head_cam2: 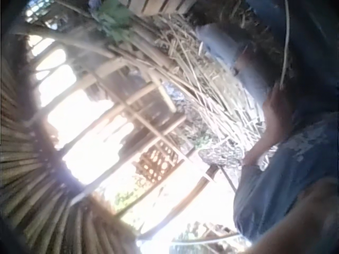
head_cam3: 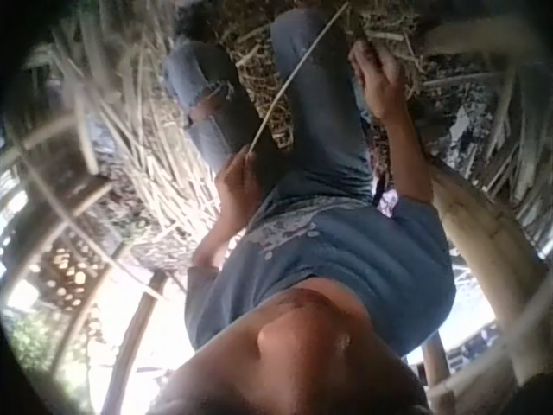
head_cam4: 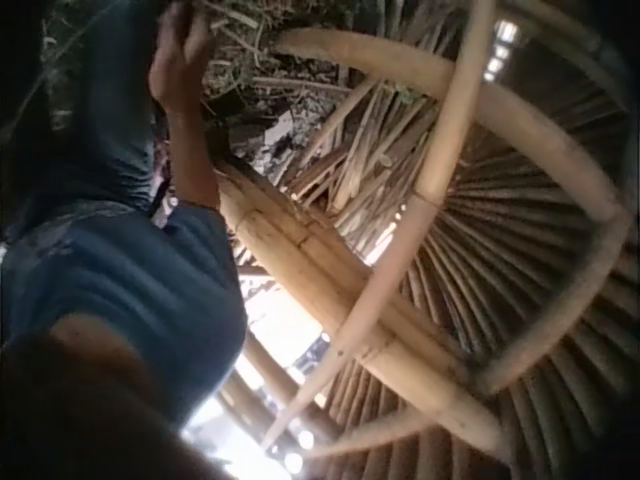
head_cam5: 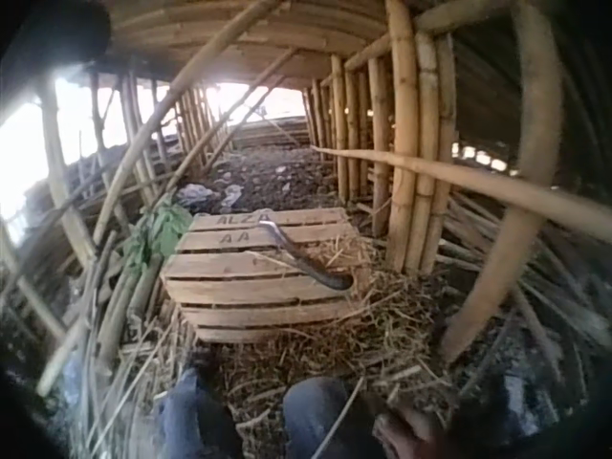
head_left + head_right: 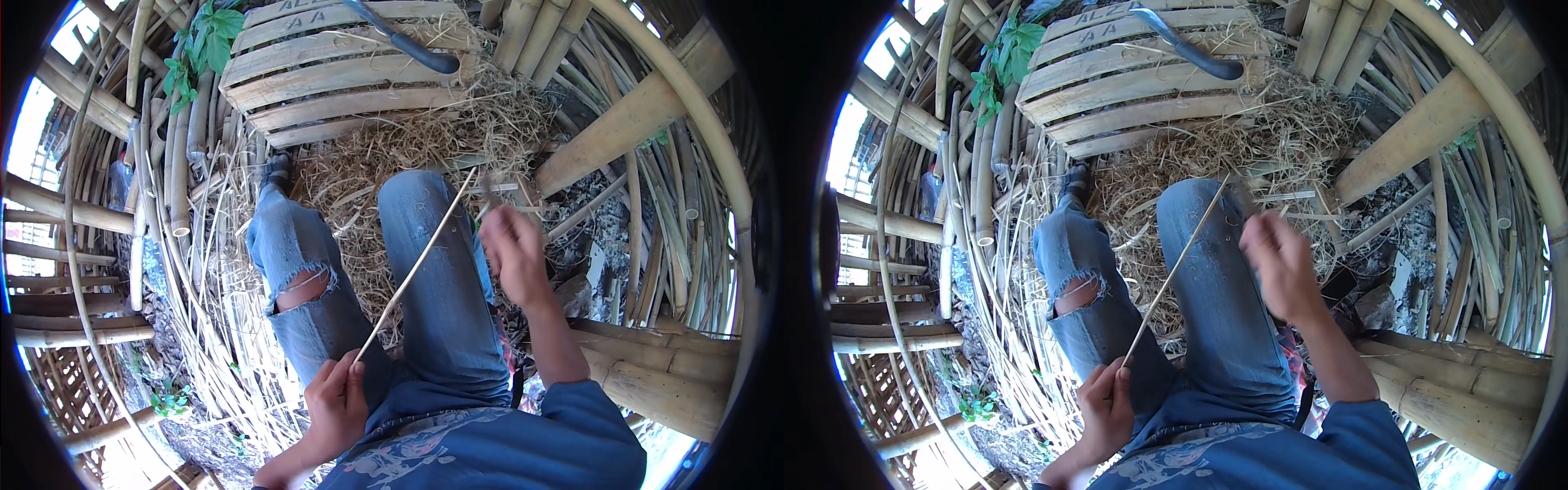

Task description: The person scrapes and shaves thin bamboo strips using a knife.

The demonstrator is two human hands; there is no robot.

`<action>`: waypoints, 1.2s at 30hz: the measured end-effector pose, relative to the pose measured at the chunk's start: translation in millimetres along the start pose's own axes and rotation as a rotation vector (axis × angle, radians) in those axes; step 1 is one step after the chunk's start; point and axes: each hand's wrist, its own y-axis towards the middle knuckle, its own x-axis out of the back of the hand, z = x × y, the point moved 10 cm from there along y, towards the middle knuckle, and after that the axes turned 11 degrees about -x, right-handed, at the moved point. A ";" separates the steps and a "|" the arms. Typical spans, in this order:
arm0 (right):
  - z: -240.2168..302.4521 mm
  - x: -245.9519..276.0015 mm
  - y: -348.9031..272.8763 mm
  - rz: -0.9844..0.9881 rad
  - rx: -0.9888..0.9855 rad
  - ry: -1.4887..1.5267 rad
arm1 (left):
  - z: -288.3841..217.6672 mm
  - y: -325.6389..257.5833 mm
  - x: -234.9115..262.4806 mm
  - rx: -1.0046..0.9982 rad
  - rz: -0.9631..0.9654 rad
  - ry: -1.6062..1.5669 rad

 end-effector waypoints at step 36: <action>-22.0 -41.3 -12.0 0.672 -0.320 0.409 | 35.4 -27.7 -25.3 0.419 0.274 -0.513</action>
